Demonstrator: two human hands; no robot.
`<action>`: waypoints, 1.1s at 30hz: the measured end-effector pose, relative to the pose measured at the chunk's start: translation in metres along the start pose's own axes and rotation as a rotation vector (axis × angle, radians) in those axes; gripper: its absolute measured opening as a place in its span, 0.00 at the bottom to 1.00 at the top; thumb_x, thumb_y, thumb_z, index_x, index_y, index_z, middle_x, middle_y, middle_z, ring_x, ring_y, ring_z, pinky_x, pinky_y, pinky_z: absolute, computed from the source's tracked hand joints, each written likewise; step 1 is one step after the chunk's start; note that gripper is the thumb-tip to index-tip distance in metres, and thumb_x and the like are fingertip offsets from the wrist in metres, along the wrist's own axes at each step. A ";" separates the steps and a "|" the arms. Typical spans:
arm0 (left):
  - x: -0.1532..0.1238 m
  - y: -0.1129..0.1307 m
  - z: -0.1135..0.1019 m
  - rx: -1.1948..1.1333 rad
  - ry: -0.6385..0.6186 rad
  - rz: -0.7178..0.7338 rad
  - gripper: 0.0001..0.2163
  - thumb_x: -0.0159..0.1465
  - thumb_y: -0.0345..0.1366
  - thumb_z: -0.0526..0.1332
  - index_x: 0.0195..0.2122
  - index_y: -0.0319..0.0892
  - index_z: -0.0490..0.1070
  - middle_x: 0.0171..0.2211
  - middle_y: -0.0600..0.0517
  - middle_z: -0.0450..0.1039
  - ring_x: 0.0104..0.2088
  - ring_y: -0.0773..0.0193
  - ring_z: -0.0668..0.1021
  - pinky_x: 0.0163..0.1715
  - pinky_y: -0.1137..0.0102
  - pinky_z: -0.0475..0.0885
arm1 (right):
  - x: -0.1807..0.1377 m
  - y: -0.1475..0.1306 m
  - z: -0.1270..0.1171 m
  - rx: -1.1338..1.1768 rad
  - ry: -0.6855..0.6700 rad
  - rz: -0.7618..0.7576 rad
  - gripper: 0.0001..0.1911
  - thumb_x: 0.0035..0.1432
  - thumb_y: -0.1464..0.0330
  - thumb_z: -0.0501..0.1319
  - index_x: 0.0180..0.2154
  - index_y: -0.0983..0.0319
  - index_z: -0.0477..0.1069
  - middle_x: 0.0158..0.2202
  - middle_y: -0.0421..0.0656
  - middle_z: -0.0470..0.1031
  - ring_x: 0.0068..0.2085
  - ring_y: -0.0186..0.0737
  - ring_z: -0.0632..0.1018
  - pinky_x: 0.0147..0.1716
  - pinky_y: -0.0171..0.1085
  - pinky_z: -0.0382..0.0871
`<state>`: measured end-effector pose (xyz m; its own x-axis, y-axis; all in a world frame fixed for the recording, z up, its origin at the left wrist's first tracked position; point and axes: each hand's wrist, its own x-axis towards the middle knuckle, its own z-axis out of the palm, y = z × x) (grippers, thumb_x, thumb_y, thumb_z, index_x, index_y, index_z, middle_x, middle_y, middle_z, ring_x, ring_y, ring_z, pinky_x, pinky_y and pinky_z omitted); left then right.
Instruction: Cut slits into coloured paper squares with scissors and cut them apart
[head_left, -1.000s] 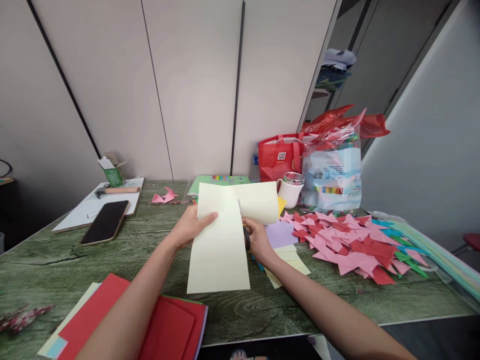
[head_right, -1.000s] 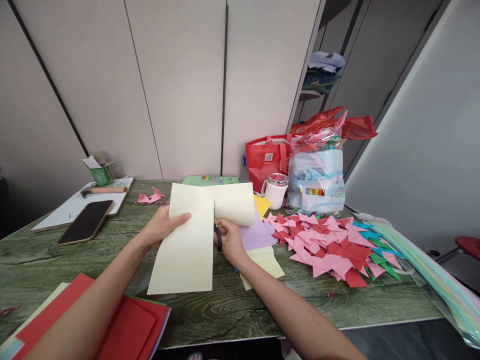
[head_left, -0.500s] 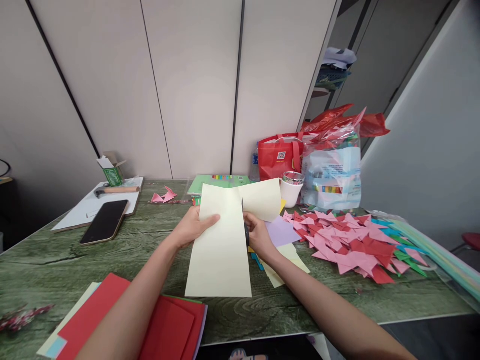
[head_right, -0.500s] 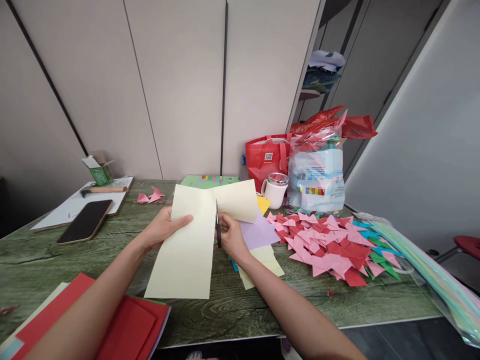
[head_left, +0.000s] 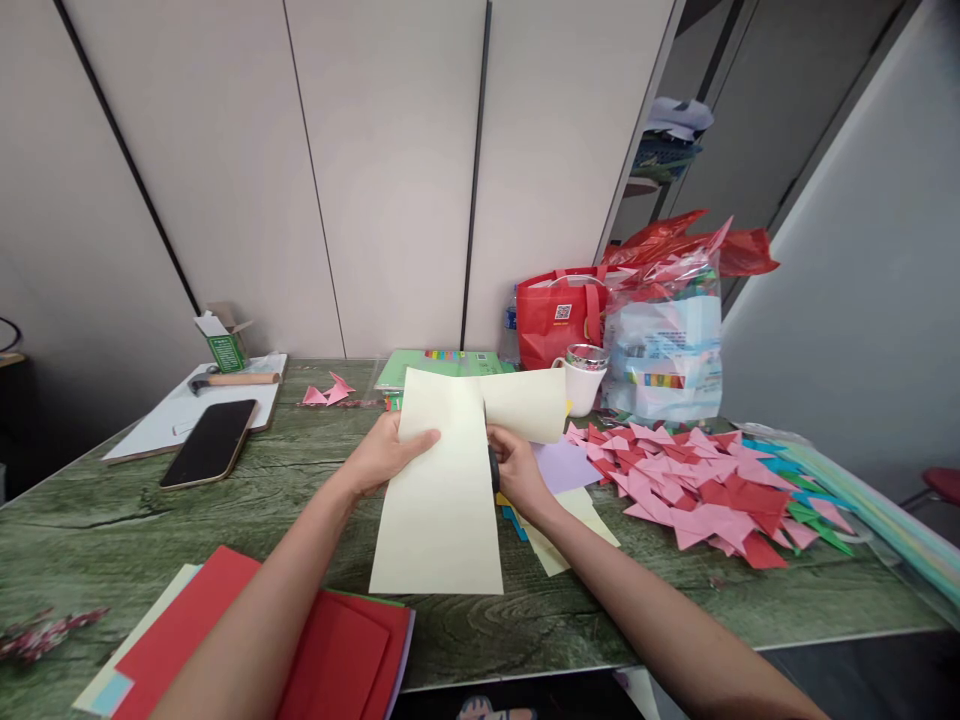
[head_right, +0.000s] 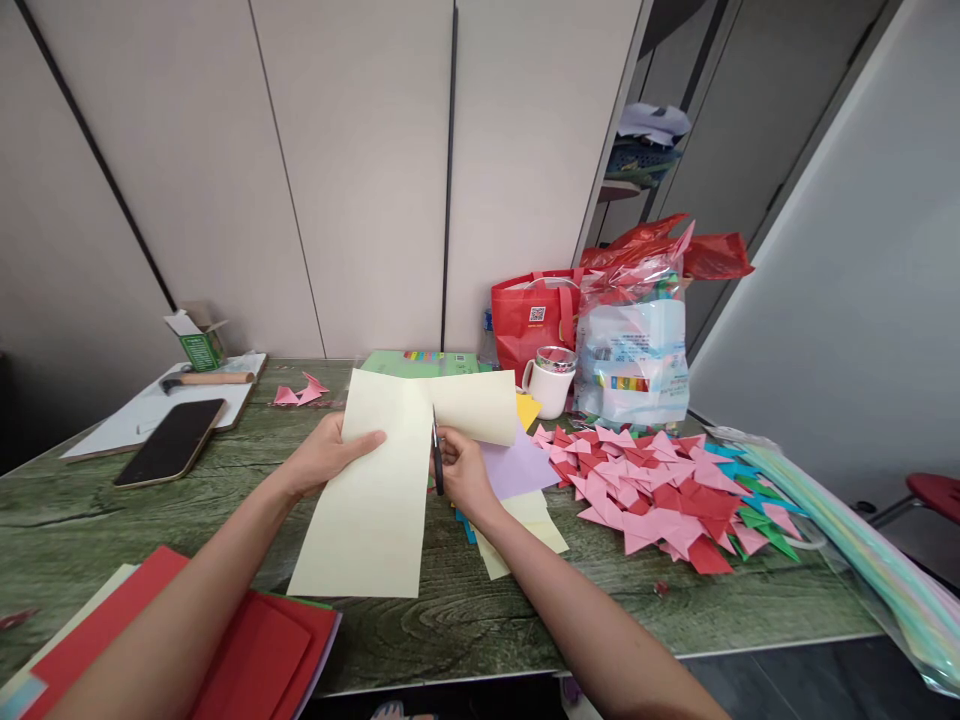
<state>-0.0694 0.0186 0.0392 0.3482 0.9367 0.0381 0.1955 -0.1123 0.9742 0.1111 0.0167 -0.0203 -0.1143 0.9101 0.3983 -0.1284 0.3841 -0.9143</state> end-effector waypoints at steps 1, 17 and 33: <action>0.000 0.000 0.000 0.003 0.003 -0.001 0.18 0.51 0.43 0.60 0.39 0.36 0.68 0.33 0.47 0.75 0.26 0.63 0.75 0.22 0.71 0.70 | 0.000 0.000 0.000 0.003 -0.003 0.000 0.13 0.40 0.71 0.62 0.34 0.63 0.69 0.25 0.38 0.74 0.25 0.35 0.72 0.27 0.34 0.67; 0.000 0.001 0.000 0.013 0.009 0.004 0.18 0.51 0.42 0.61 0.40 0.36 0.68 0.33 0.47 0.75 0.26 0.64 0.75 0.22 0.72 0.70 | -0.002 -0.005 0.002 0.037 0.016 0.051 0.12 0.39 0.70 0.63 0.31 0.63 0.68 0.20 0.37 0.71 0.22 0.34 0.71 0.23 0.33 0.65; 0.001 0.000 -0.001 0.015 0.007 0.016 0.16 0.52 0.42 0.60 0.39 0.37 0.68 0.34 0.48 0.75 0.25 0.65 0.75 0.22 0.73 0.70 | -0.003 -0.004 0.003 0.022 0.045 0.068 0.09 0.39 0.70 0.62 0.28 0.63 0.67 0.14 0.32 0.63 0.16 0.28 0.63 0.18 0.30 0.60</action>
<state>-0.0701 0.0195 0.0390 0.3447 0.9371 0.0554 0.2033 -0.1322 0.9701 0.1088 0.0117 -0.0172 -0.0795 0.9400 0.3317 -0.1438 0.3185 -0.9370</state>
